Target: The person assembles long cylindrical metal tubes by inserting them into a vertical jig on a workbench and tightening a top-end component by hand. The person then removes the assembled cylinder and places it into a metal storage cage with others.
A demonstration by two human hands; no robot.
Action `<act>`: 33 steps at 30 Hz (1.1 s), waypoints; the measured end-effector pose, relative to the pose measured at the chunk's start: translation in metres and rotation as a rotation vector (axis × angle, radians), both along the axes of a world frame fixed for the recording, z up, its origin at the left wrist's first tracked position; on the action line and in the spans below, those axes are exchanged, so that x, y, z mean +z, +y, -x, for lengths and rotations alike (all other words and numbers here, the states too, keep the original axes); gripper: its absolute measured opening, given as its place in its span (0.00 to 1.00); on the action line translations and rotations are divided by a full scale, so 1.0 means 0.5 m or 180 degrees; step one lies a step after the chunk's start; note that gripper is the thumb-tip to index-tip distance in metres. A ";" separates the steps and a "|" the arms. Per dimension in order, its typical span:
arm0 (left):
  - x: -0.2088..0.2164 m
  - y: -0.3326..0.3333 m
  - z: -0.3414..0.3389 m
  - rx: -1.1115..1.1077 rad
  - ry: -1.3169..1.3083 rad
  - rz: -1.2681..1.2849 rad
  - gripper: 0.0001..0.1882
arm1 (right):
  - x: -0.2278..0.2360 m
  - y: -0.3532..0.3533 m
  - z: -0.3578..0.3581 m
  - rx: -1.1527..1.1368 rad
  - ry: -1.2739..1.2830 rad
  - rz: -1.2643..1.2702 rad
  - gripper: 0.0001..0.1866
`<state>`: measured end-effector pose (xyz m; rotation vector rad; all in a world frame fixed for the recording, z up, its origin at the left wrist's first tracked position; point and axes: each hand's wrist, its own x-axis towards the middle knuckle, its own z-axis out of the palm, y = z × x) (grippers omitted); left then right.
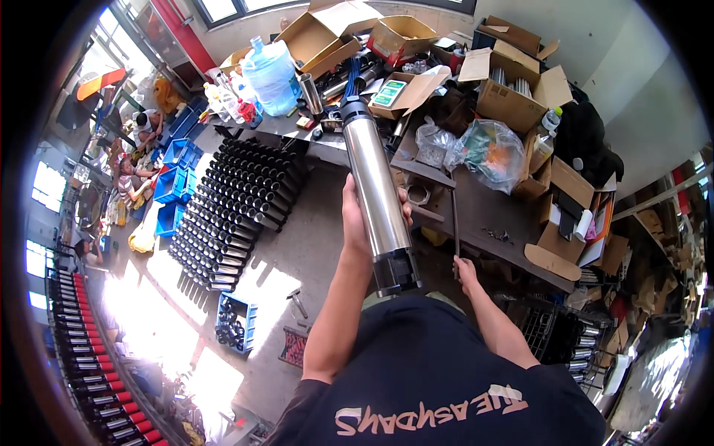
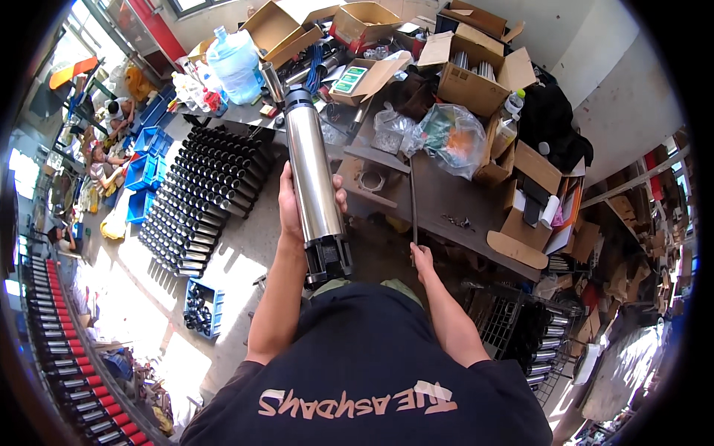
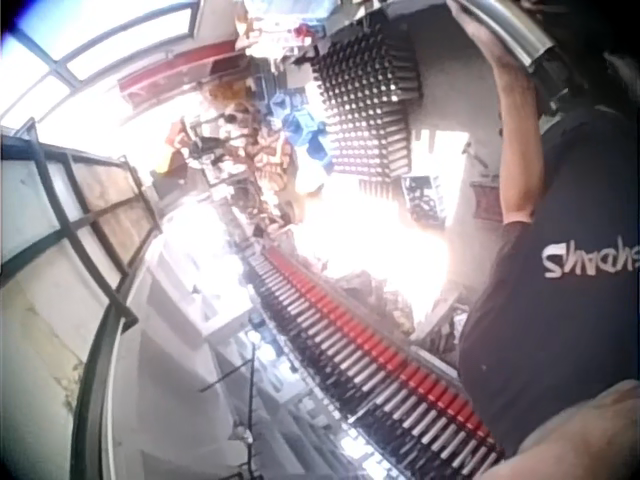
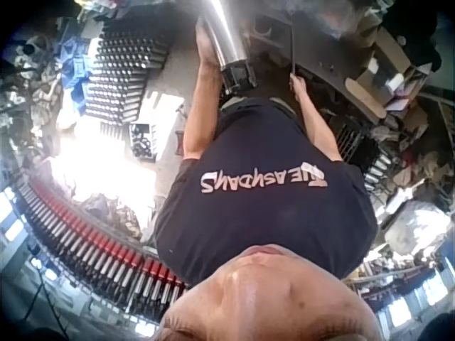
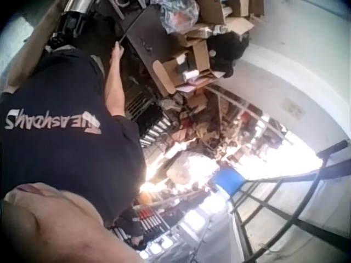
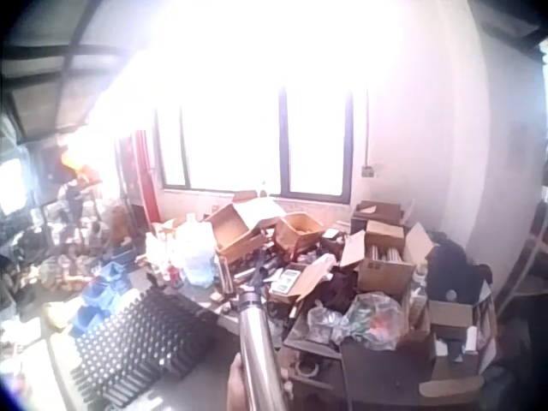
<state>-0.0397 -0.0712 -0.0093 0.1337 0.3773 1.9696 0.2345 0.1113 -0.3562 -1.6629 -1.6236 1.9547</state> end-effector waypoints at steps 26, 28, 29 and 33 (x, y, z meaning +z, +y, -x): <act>-0.023 0.084 -0.007 -0.0430 -0.0821 -0.1022 0.34 | -0.089 -0.125 -0.236 -0.0037 -0.1286 -0.0526 0.30; -0.029 0.090 -0.010 -0.0436 -0.0951 -0.1293 0.34 | -0.073 -0.126 -0.216 0.0108 -0.1252 -0.0561 0.29; -0.032 0.085 -0.009 -0.0413 -0.0950 -0.1275 0.35 | -0.066 -0.137 -0.209 0.0120 -0.1258 -0.0559 0.29; -0.026 0.085 0.001 -0.0335 -0.0358 -0.0783 0.37 | -0.057 -0.145 -0.207 -0.0062 -0.1197 -0.0609 0.26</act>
